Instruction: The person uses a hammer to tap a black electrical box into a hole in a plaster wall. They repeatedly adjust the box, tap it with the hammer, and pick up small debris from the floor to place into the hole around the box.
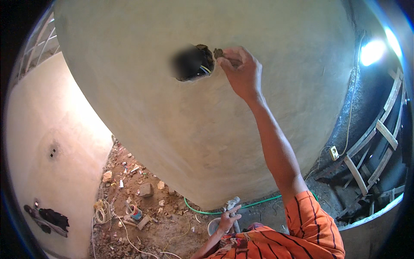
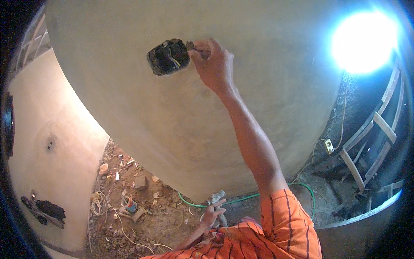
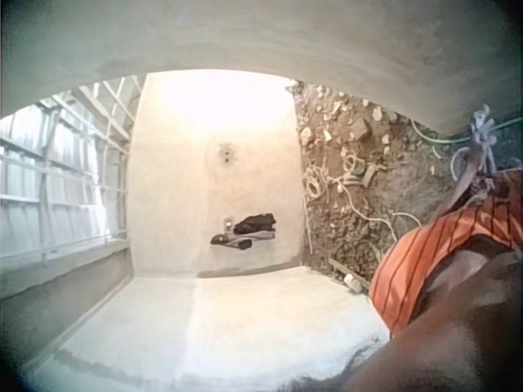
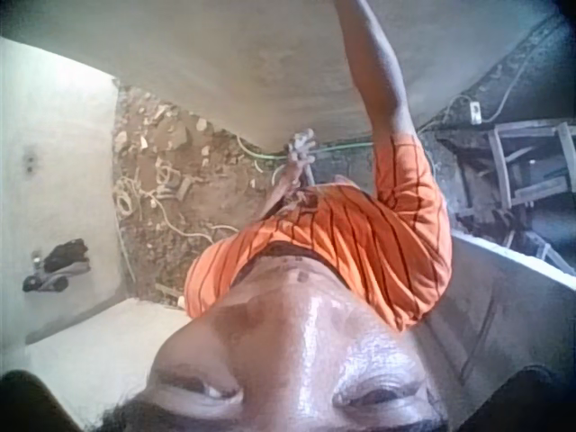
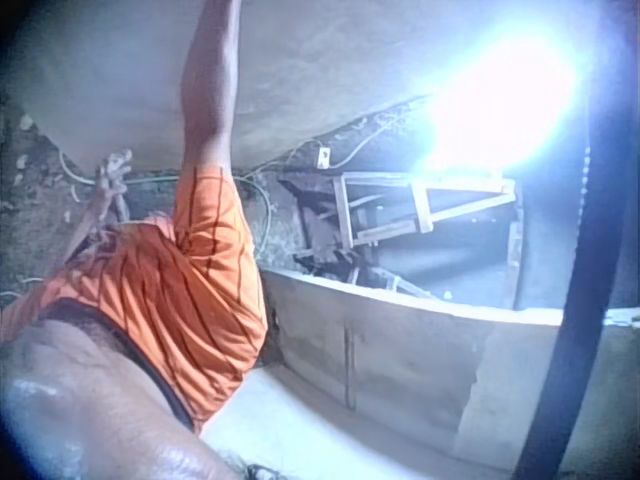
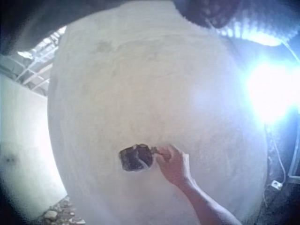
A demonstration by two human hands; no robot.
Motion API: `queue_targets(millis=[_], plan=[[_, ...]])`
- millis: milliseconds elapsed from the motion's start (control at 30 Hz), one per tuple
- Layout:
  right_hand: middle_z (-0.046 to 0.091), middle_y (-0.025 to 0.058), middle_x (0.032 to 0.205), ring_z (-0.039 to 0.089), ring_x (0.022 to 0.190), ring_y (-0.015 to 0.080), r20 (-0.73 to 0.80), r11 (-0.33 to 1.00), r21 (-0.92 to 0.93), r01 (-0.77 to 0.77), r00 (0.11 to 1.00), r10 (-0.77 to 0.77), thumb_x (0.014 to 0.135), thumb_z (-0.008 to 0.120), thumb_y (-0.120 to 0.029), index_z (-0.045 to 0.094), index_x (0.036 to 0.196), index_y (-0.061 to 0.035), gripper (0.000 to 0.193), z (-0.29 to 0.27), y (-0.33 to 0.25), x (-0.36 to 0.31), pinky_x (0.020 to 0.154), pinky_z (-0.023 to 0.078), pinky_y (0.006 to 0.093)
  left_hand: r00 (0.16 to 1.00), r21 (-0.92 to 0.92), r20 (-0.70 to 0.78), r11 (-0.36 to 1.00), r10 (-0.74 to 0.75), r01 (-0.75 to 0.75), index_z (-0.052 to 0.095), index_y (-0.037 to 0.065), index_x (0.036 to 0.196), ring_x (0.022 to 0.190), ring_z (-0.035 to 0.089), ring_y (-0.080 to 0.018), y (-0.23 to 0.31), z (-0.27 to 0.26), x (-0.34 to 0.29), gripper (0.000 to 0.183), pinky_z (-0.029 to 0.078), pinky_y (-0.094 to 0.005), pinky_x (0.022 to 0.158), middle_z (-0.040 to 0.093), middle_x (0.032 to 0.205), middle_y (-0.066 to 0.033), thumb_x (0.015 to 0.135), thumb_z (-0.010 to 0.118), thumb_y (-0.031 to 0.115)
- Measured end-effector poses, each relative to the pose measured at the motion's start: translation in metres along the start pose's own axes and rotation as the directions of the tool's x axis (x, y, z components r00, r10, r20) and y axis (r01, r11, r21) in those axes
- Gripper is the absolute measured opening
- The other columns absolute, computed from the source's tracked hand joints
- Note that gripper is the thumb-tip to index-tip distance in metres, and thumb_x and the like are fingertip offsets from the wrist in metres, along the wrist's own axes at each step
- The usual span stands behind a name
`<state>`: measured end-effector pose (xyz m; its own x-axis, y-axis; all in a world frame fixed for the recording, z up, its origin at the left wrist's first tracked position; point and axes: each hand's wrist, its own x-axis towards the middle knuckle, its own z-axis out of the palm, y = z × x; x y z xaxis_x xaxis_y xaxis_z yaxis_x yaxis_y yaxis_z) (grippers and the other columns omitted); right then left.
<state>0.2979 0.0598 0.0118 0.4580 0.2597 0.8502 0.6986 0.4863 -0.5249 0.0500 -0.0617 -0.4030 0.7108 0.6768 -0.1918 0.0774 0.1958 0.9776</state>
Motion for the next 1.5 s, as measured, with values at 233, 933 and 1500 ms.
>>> queue_targets(millis=[233, 933, 1500], plan=[[0.067, 0.0124, 0.089, 0.065, 0.079, 0.0285, 0.111, 0.978, -0.168, 0.125, 0.988, -0.107, 0.080, 0.063, -0.019, 0.067, 0.097, -0.0089, 0.020, 0.007, -0.011, 0.015, 0.071, 0.052, 0.0360, 1.000, -0.067, 0.024, 0.998, 0.020, -0.019, 0.058, 0.006, 0.121, 0.116, 0.043, -0.0168, -0.018, -0.018, 0.009, 0.049, 0.031, -0.0264, 0.099, 0.051, 0.127, -0.0083, 0.073, 0.068, 0.008], [0.067, 0.0046, 0.075, 0.062, 0.069, 0.0122, 0.290, 0.900, -0.353, 0.256, 0.944, -0.155, 0.078, 0.070, -0.018, 0.068, 0.084, -0.0052, 0.014, 0.011, -0.032, 0.049, 0.067, 0.049, 0.0283, 0.987, -0.108, 0.134, 0.991, 0.094, -0.079, 0.058, 0.007, 0.121, 0.122, 0.042, -0.0185, -0.032, -0.038, 0.036, 0.048, 0.028, -0.0293, 0.103, 0.052, 0.128, -0.0096, 0.073, 0.066, 0.010], [0.066, 0.0107, 0.075, 0.063, 0.066, 0.0238, 0.139, 0.888, -0.378, 0.262, 0.964, -0.225, 0.075, 0.068, -0.016, 0.066, 0.085, -0.0048, 0.015, 0.018, -0.023, 0.041, 0.063, 0.050, 0.0352, 0.984, -0.076, 0.165, 0.995, 0.070, -0.058, 0.058, 0.007, 0.121, 0.124, 0.040, -0.0192, -0.048, -0.048, 0.040, 0.049, 0.028, -0.0289, 0.103, 0.048, 0.132, -0.0098, 0.074, 0.066, 0.011]])
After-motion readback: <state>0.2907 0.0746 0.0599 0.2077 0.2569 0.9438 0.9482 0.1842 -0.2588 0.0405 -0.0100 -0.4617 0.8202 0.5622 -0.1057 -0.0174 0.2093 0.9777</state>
